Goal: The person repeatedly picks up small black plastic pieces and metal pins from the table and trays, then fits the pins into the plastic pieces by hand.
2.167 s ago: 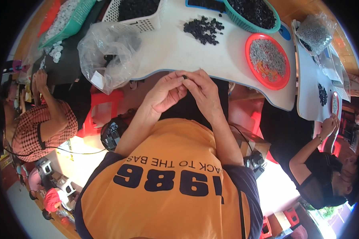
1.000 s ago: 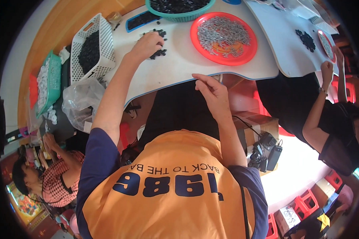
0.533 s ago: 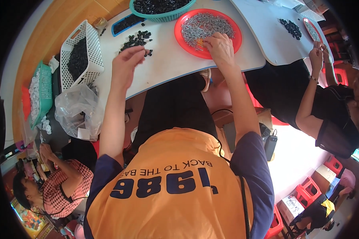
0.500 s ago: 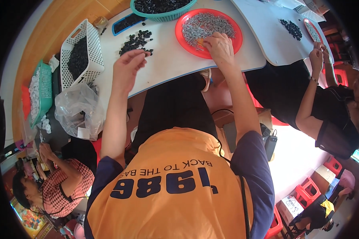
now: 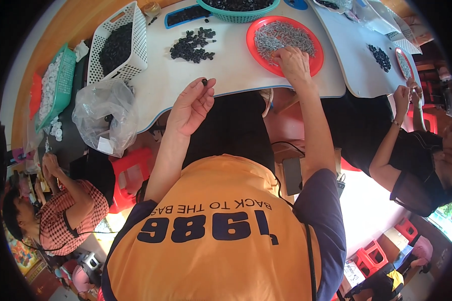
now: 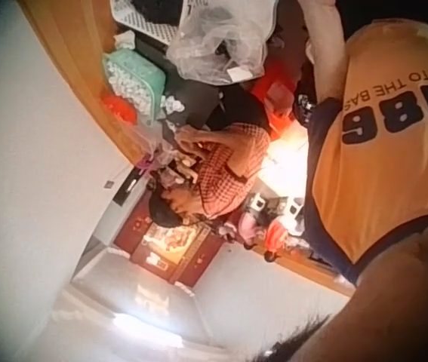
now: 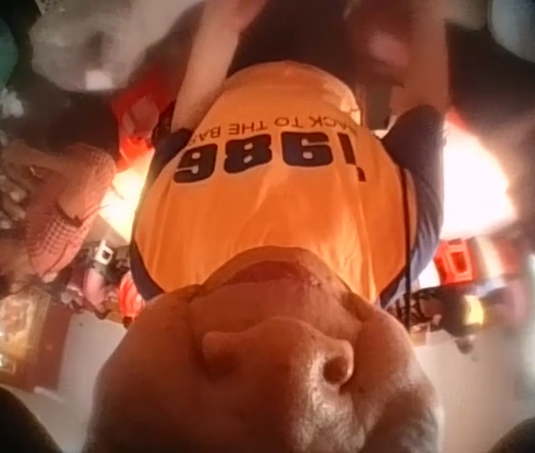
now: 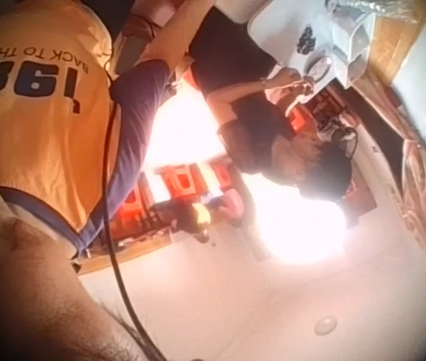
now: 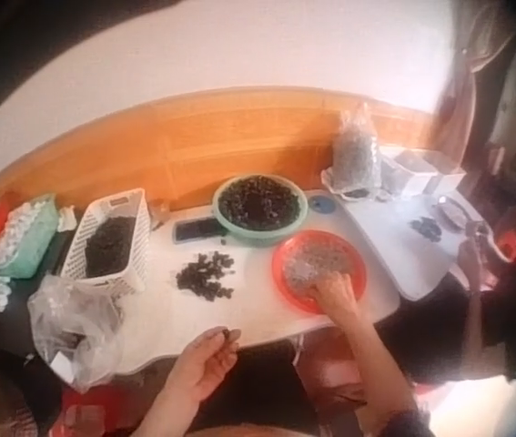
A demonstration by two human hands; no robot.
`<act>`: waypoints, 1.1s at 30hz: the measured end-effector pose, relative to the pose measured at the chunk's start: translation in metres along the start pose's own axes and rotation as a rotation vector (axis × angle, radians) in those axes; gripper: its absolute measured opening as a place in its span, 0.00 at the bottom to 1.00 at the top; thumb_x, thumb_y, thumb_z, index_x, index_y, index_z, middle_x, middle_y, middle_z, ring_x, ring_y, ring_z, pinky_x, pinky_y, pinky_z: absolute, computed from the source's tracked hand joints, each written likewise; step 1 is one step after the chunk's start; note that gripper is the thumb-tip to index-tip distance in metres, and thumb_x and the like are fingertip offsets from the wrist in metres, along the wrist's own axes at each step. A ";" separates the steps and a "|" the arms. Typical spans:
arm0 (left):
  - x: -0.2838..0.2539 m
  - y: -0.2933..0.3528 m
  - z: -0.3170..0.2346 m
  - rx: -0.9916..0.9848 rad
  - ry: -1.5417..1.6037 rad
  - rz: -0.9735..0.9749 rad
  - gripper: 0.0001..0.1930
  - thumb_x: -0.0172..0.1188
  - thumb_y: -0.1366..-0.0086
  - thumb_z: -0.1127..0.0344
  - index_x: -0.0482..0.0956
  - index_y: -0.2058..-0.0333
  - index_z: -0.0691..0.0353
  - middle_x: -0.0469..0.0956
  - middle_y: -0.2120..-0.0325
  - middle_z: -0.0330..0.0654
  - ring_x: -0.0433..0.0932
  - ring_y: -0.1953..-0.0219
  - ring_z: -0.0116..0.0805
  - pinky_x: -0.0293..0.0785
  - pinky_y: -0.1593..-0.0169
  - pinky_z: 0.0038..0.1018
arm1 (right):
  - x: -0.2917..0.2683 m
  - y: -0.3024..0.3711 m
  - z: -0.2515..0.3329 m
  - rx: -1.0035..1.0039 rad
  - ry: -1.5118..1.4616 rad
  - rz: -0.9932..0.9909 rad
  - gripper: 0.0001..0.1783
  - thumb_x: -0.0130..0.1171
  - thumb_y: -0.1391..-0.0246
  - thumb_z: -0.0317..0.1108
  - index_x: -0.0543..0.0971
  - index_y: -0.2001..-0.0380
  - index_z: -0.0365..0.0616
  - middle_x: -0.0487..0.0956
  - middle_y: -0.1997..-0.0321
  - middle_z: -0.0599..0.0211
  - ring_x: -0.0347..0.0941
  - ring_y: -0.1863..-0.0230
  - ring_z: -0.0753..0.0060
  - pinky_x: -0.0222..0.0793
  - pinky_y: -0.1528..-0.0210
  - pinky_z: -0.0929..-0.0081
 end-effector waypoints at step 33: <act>-0.030 0.161 -0.040 0.083 -0.038 0.042 0.12 0.73 0.16 0.74 0.93 0.39 0.66 0.96 0.46 0.49 0.95 0.50 0.35 0.96 0.44 0.30 | 0.061 0.158 0.341 0.077 -1.136 0.102 0.23 0.79 0.27 0.24 0.93 0.32 0.42 0.89 0.49 0.76 0.78 0.48 0.81 0.77 0.41 0.76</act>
Point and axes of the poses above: each hand's wrist, its own y-axis away from the middle knuckle, its own x-axis out of the palm, z = x × y, the point moved 1 cm from there along -y, towards the middle knuckle
